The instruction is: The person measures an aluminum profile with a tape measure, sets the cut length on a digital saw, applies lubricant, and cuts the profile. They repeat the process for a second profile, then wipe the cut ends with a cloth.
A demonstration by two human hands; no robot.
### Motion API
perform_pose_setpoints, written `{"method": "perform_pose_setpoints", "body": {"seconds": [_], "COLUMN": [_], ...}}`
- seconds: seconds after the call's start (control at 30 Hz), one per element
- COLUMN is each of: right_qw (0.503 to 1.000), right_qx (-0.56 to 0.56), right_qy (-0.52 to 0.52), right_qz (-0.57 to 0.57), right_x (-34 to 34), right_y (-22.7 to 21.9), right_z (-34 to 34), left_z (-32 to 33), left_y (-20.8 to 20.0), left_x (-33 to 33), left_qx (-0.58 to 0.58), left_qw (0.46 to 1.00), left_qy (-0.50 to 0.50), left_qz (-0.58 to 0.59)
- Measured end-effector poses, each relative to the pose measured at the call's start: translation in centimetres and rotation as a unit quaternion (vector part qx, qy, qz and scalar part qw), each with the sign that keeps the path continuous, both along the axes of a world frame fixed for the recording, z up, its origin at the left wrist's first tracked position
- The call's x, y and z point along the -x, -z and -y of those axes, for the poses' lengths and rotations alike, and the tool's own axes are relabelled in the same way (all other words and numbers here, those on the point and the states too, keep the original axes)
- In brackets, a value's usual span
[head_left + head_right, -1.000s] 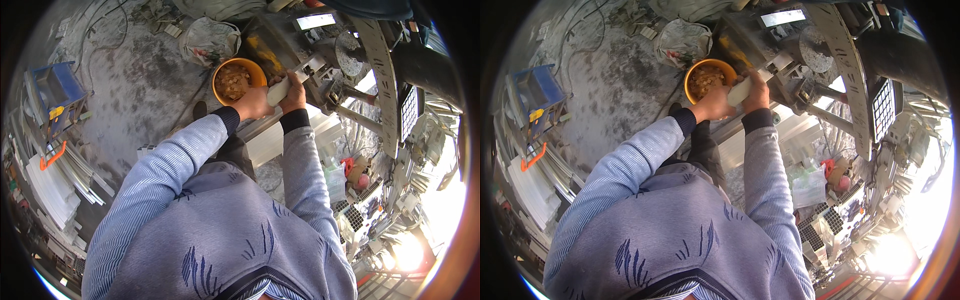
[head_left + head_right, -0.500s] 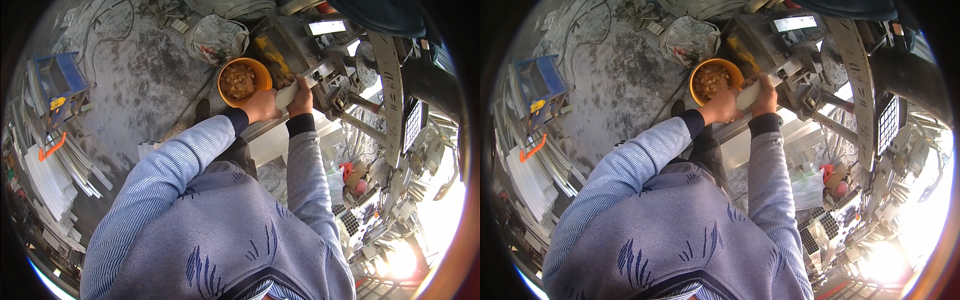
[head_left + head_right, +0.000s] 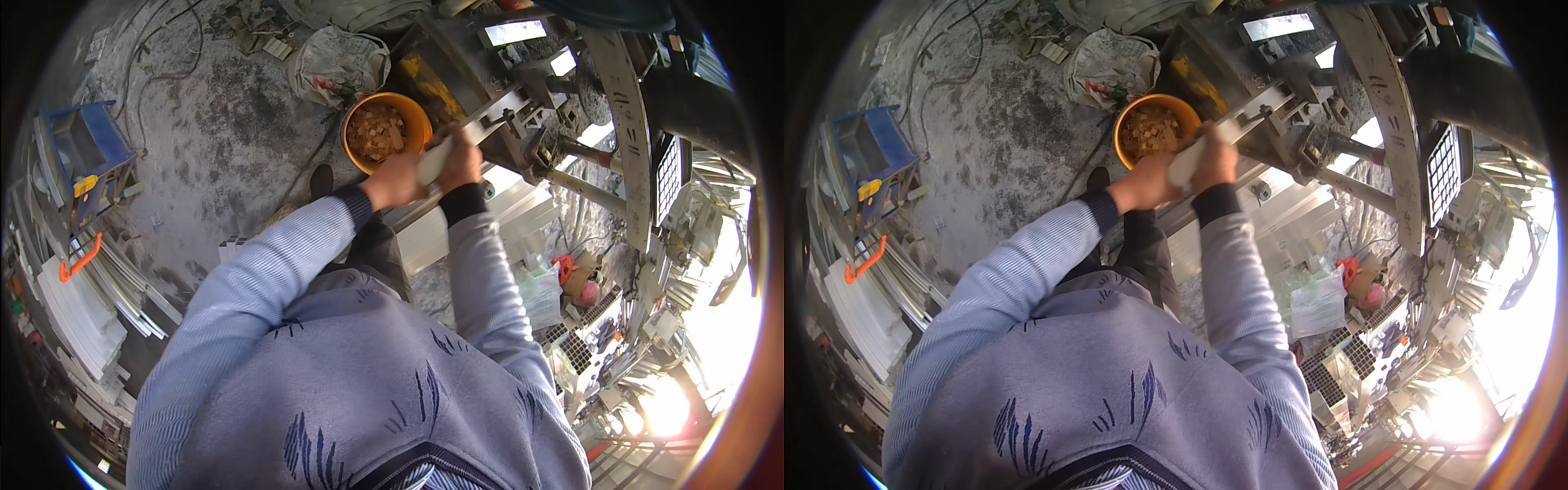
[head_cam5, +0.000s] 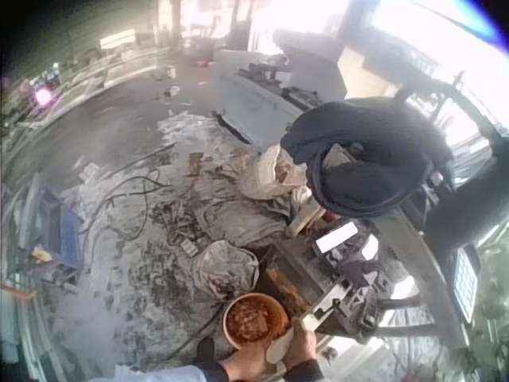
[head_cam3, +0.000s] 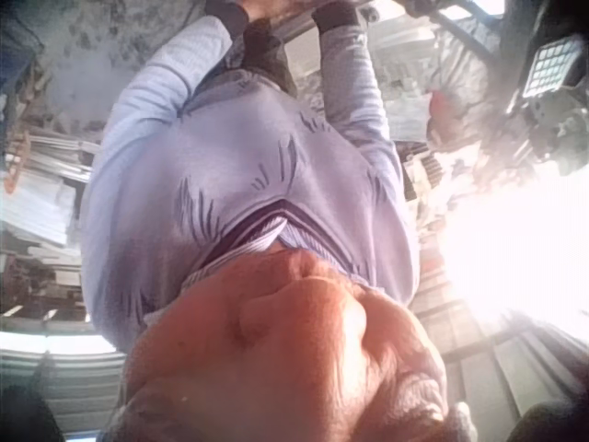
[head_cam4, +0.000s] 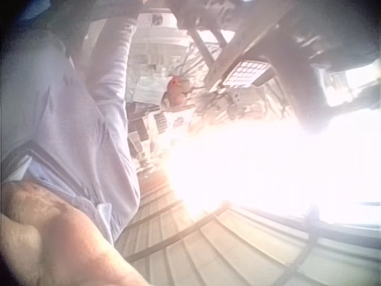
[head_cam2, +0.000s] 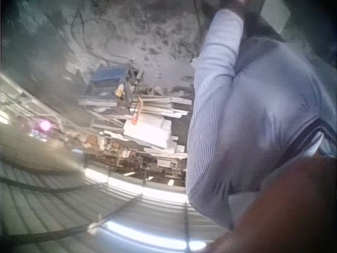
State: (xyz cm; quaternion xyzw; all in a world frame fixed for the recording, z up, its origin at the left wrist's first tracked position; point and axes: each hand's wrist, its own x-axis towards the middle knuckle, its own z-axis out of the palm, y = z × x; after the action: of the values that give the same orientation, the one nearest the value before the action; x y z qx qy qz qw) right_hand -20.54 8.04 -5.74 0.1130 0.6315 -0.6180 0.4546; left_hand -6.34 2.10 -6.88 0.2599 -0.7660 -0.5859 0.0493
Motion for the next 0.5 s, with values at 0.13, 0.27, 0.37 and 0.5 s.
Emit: {"method": "perform_pose_setpoints", "body": {"seconds": [0.13, 0.27, 0.37, 0.5], "right_qw": [0.998, 0.993, 0.996, 0.993], "right_qx": [0.057, 0.107, 0.072, 0.1], "right_qy": [0.031, 0.022, 0.017, 0.041], "right_qz": [0.025, 0.048, 0.049, 0.046], "right_x": [-8.8, -10.4, -10.3, -10.5], "right_y": [-0.1, -1.7, -2.6, -2.7], "right_z": [-1.7, -2.5, -2.4, -2.1], "left_z": [-0.9, -1.3, -1.7, -1.6], "left_y": [-2.8, -4.6, -4.8, -4.6], "left_x": [-8.3, -10.4, -9.9, -10.0], "left_qx": [-0.138, -0.122, -0.082, -0.129], "left_qw": [0.983, 0.979, 0.988, 0.978], "left_qy": [0.014, 0.032, 0.023, 0.028], "left_qz": [0.123, 0.161, 0.128, 0.164]}}
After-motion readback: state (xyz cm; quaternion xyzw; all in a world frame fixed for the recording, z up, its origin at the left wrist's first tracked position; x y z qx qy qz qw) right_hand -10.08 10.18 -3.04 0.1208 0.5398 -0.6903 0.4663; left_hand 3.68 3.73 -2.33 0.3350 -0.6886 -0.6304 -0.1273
